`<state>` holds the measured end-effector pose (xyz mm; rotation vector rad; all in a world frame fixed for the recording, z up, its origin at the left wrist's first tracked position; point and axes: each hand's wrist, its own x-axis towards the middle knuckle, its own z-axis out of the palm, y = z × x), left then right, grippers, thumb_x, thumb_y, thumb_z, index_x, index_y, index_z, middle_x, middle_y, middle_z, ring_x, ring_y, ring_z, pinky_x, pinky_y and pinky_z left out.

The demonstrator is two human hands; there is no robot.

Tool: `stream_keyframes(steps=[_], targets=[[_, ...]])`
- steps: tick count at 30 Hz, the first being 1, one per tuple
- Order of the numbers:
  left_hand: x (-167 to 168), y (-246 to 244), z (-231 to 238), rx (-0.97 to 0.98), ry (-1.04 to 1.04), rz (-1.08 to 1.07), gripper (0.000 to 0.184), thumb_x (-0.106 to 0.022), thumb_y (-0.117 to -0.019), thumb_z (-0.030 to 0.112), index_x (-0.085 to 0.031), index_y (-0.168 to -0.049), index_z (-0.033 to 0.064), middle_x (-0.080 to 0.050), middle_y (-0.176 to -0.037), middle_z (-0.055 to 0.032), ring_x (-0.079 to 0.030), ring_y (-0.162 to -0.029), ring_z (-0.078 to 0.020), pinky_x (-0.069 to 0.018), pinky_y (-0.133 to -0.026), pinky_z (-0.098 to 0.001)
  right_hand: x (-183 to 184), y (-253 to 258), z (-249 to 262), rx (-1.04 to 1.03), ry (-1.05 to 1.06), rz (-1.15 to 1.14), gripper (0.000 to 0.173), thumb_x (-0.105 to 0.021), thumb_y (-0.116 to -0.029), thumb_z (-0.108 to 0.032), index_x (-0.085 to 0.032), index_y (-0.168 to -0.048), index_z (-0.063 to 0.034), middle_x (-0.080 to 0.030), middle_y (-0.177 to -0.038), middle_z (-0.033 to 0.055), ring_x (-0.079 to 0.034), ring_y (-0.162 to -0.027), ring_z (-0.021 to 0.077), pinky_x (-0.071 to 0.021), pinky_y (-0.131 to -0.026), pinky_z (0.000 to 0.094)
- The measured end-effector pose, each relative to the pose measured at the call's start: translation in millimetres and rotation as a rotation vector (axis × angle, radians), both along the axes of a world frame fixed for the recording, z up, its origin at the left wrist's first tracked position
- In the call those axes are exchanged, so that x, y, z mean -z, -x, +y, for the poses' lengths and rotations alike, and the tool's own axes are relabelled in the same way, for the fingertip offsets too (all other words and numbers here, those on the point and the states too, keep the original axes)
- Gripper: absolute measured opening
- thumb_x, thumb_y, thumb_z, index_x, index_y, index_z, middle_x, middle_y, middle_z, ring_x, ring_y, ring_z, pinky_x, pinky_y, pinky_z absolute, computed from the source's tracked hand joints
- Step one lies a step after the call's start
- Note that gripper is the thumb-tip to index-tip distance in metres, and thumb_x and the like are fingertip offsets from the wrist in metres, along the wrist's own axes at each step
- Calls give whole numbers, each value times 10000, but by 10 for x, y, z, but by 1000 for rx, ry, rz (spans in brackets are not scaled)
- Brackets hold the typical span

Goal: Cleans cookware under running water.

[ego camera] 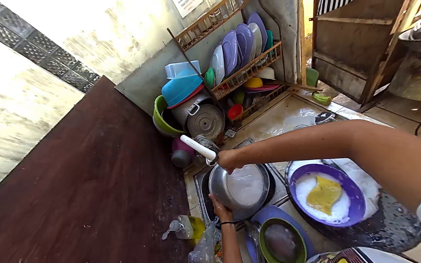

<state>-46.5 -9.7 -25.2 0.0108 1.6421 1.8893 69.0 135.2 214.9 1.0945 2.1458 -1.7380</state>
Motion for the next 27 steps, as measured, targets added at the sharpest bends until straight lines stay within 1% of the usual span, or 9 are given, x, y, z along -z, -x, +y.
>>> stream_keyframes(steps=[4,8,11,14,17,19,23,25,27], targets=[[-133,-125,171,79,53,-118,736,-214,-1074,608,-423,-1498,43,-503,-1475,-219,-525,-1320,-342,-448,-1060,-569,53,3,-40,37,59,75,111,-449,-1050,-39,-512,-1127,9,-436,-881,75,-442,-718,163,-429,-668,352],[-450,-286,384,121,137,63,652,-281,-1113,481,-541,-1322,-80,-605,-1253,-267,-618,-1105,-314,-513,-956,-499,95,-58,-55,70,131,138,138,-453,-1056,-47,-515,-1145,38,-456,-941,106,-468,-795,189,-457,-754,386],[-743,-438,545,295,139,316,390,-377,-1122,195,-569,-1253,-118,-620,-1137,-233,-601,-988,-230,-511,-899,-397,232,-117,-21,-31,6,201,179,-467,-1065,-76,-556,-1135,64,-535,-960,144,-541,-830,207,-479,-771,392],[-864,-514,685,518,132,668,389,-549,-951,-100,-475,-1316,-212,-567,-1274,-341,-564,-1186,-322,-451,-1053,-400,370,-311,36,-332,-481,262,292,-559,-1027,-81,-601,-1239,116,-627,-1198,303,-604,-1142,431,-451,-955,604],[-1138,-550,740,729,342,1090,404,-709,-892,37,-604,-1202,-200,-657,-1171,-349,-633,-1168,-412,-450,-1072,-496,584,-527,178,-471,-656,191,482,-581,-1058,-307,-537,-1384,45,-549,-1395,289,-483,-1338,492,-303,-1062,741],[-1255,-498,787,844,423,1273,316,-678,-960,194,-720,-1054,-104,-723,-1022,-276,-699,-1034,-406,-505,-979,-564,723,-656,349,-476,-612,170,581,-613,-1038,-386,-508,-1430,30,-646,-1305,267,-579,-1266,458,-302,-1097,732],[-1223,-212,731,917,213,1420,533,-707,-918,434,-654,-687,-44,-607,-634,-122,-604,-626,-251,-490,-650,-477,885,-889,529,-549,-406,168,456,-778,-933,-255,-645,-1054,164,-654,-963,294,-629,-919,380,-471,-890,562],[-1139,-123,637,808,105,1352,490,-738,-888,413,-645,-648,-4,-582,-590,-32,-552,-567,-107,-471,-596,-345,963,-910,439,-542,-326,245,386,-770,-936,-227,-632,-960,132,-615,-844,207,-574,-788,266,-464,-788,472],[-1033,-129,533,521,53,1247,366,-698,-923,254,-676,-712,-44,-619,-636,-41,-572,-601,-41,-496,-623,-249,1009,-839,286,-507,-310,313,349,-761,-944,-205,-641,-958,122,-616,-824,196,-578,-777,270,-467,-780,487]])
